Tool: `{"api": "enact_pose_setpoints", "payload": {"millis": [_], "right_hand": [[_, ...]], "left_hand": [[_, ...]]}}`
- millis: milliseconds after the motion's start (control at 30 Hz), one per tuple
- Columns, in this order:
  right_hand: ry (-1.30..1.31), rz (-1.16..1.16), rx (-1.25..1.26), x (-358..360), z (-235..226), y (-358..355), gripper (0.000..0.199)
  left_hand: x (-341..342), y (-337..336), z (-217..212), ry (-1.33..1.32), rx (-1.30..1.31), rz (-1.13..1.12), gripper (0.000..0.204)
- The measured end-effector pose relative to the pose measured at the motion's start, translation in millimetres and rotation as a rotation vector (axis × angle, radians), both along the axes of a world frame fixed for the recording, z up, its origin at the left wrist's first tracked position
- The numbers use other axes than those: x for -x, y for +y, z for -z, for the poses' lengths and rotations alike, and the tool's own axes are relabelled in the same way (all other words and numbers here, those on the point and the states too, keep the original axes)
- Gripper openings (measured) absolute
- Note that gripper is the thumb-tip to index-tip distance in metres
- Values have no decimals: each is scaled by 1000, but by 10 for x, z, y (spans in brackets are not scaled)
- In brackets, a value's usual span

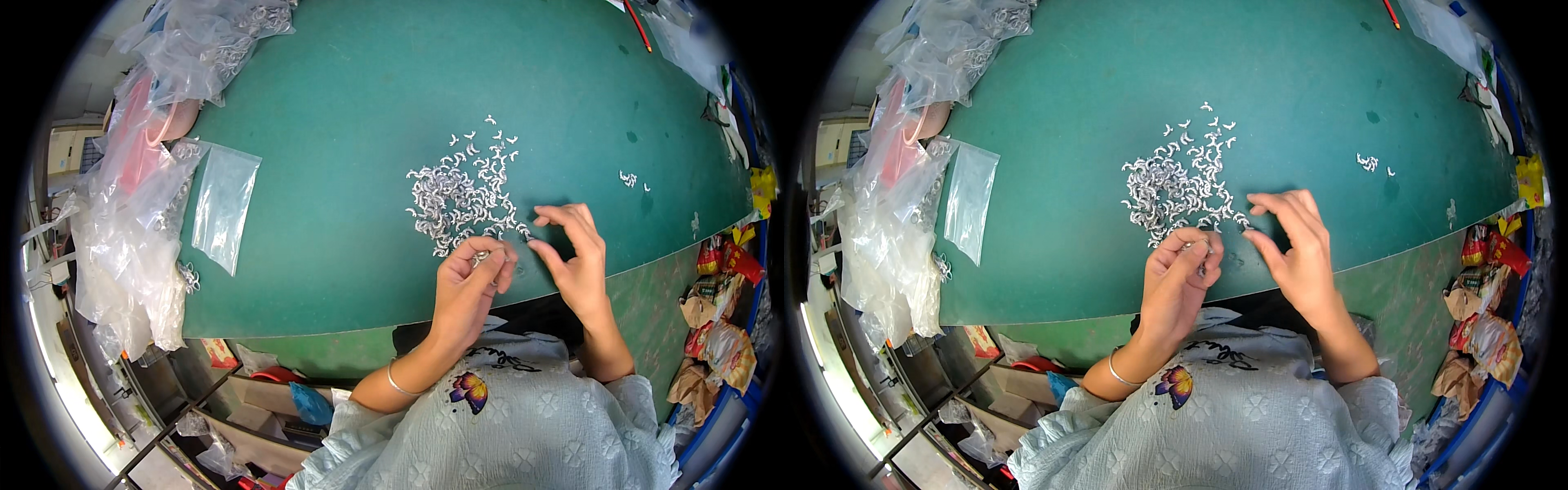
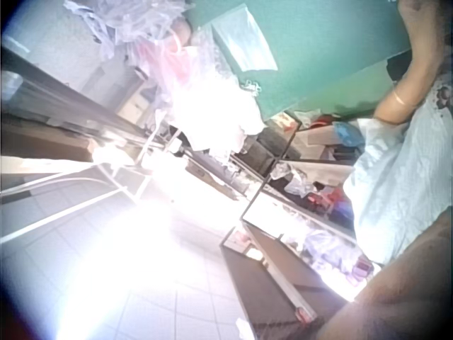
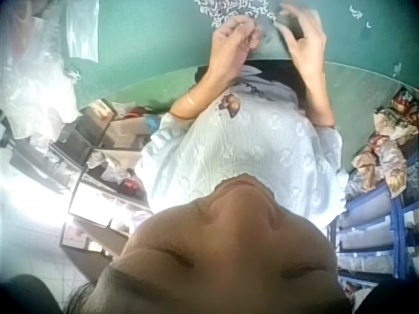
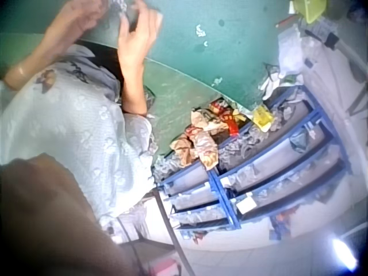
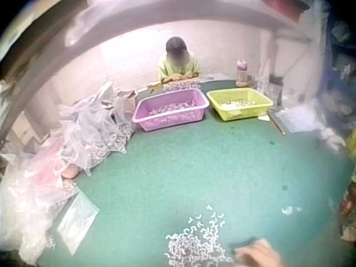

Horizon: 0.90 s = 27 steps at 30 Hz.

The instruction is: The person sits at a green workbench and repeatedly picks up small silver metal hooks and screws. They insert the screws into the hooks by hand and place the assembled units into a pile on the table. The person continues this repetitive assembly process throughout the clip.

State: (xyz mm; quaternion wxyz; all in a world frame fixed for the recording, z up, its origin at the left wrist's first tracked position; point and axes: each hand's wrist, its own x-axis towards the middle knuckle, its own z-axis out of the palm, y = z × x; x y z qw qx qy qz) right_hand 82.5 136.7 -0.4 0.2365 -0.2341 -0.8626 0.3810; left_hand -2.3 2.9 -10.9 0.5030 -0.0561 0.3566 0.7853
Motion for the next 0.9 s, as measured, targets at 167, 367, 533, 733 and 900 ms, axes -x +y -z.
{"api": "enact_pose_setpoints", "payload": {"millis": [167,367,533,733,900], "right_hand": [[-59,-18,-140,-54,107,-44,32],[1,34,40,-50,64,-53,28],[91,-56,88,-55,-86,-90,27],[161,-131,-54,-57,-151,-115,25],[212,-98,78,-81,-179,-105,30]], "left_hand": [[4,-11,-16,71,29,-39,19],[-24,16,-32,130,131,1,19],[-66,46,37,248,214,105,18],[-37,22,4,295,219,205,16],[-26,5,-13,234,128,183,14]]}}
